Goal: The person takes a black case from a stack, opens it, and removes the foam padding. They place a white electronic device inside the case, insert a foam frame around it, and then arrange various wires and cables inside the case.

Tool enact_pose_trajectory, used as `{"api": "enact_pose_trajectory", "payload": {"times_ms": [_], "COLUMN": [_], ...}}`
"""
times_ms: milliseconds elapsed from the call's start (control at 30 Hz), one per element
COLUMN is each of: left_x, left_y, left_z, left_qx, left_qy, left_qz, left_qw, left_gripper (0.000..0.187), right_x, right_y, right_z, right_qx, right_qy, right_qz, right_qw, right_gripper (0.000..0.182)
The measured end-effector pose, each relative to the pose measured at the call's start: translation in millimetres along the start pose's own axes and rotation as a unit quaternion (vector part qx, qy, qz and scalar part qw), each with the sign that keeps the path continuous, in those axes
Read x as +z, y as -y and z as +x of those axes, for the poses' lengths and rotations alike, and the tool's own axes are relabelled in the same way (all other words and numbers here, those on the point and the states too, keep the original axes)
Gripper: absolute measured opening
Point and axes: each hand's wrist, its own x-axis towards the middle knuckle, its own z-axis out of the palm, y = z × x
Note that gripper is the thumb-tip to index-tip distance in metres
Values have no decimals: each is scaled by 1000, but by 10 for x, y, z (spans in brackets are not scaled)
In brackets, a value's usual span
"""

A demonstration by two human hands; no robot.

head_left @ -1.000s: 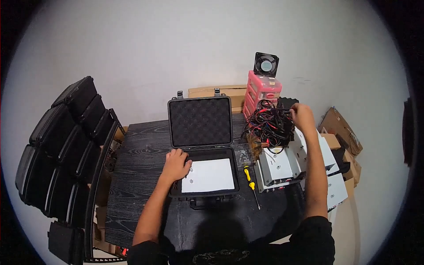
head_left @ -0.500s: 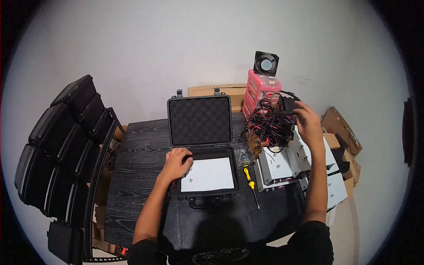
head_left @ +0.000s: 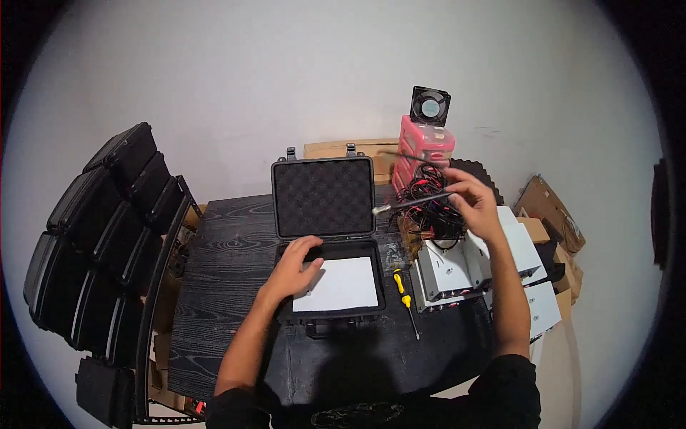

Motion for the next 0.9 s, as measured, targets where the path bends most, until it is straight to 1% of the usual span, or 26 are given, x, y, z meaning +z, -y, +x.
{"api": "enact_pose_trajectory", "payload": {"times_ms": [33, 67, 100, 133, 200, 233, 267, 333, 367, 400, 433, 467, 533, 567, 667, 700, 767, 833, 867, 900], "left_x": [23, 49, 72, 56, 7, 1, -32, -115, -105, -154, -111, -68, -5, 23, 115, 134, 165, 199, 270, 302], "left_y": [-8, -13, -23, -113, -275, -275, -241, -142, -126, -266, -254, -239, -262, -270, -244, -310, -423, -586, -618, -661], "left_z": [19, 35, 54, 88, 154, 189, 196, 187, 168, 137, 100, 57, -5, -31, -119, -129, -139, -149, -162, -168], "left_qx": [-17, -34, -50, -102, -202, -223, -236, -254, -272, -286, -290, -295, -306, -311, -285, -302, -303, -295, -278, -268], "left_qy": [-7, -14, -21, -35, -60, -49, -3, 89, 113, 133, 133, 132, 109, 97, 96, 79, 95, 112, 113, 123], "left_qz": [-60, -120, -180, -268, -435, -464, -537, -668, -700, -684, -700, -714, -722, -726, -734, -725, -702, -683, -698, -692], "left_qw": [998, 992, 982, 957, 875, 856, 810, 694, 651, 658, 639, 621, 611, 606, 609, 614, 637, 659, 650, 659], "left_gripper": [51, 56, 61, 64, 70, 74, 73, 71, 68, 66, 62, 58, 52, 48, 42, 41, 41, 41, 42, 42], "right_x": [66, 159, 248, 341, 526, 611, 700, 840, 905, 967, 1030, 1055, 1098, 1110, 1093, 1094, 1100, 1154, 1186, 1257], "right_y": [20, 49, 83, 117, 218, 249, 262, 230, 220, 209, 196, 148, 78, 65, -28, -12, 52, 135, 161, 87], "right_z": [-30, -63, -111, -161, -237, -287, -345, -420, -458, -498, -552, -589, -646, -676, -686, -684, -668, -580, -544, -577], "right_qx": [-9, -6, 16, 38, 3, 2, 24, 0, 2, 4, 40, 48, 64, 90, 56, 116, 234, 233, 231, 219], "right_qy": [23, 42, 60, 77, 111, 121, 132, 165, 171, 176, 177, 176, 175, 174, 243, 288, 374, 450, 487, 491], "right_qz": [7, 51, 76, 102, 87, 89, 111, 106, 105, 105, 111, 118, 131, 150, 111, 132, 171, 201, 216, 266], "right_qw": [1000, 998, 995, 991, 990, 989, 985, 981, 980, 979, 977, 976, 974, 969, 962, 941, 881, 838, 814, 800], "right_gripper": [19, 19, 19, 19, 18, 17, 17, 19, 19, 19, 19, 19, 19, 16, 39, 50, 73, 84, 89, 87]}}
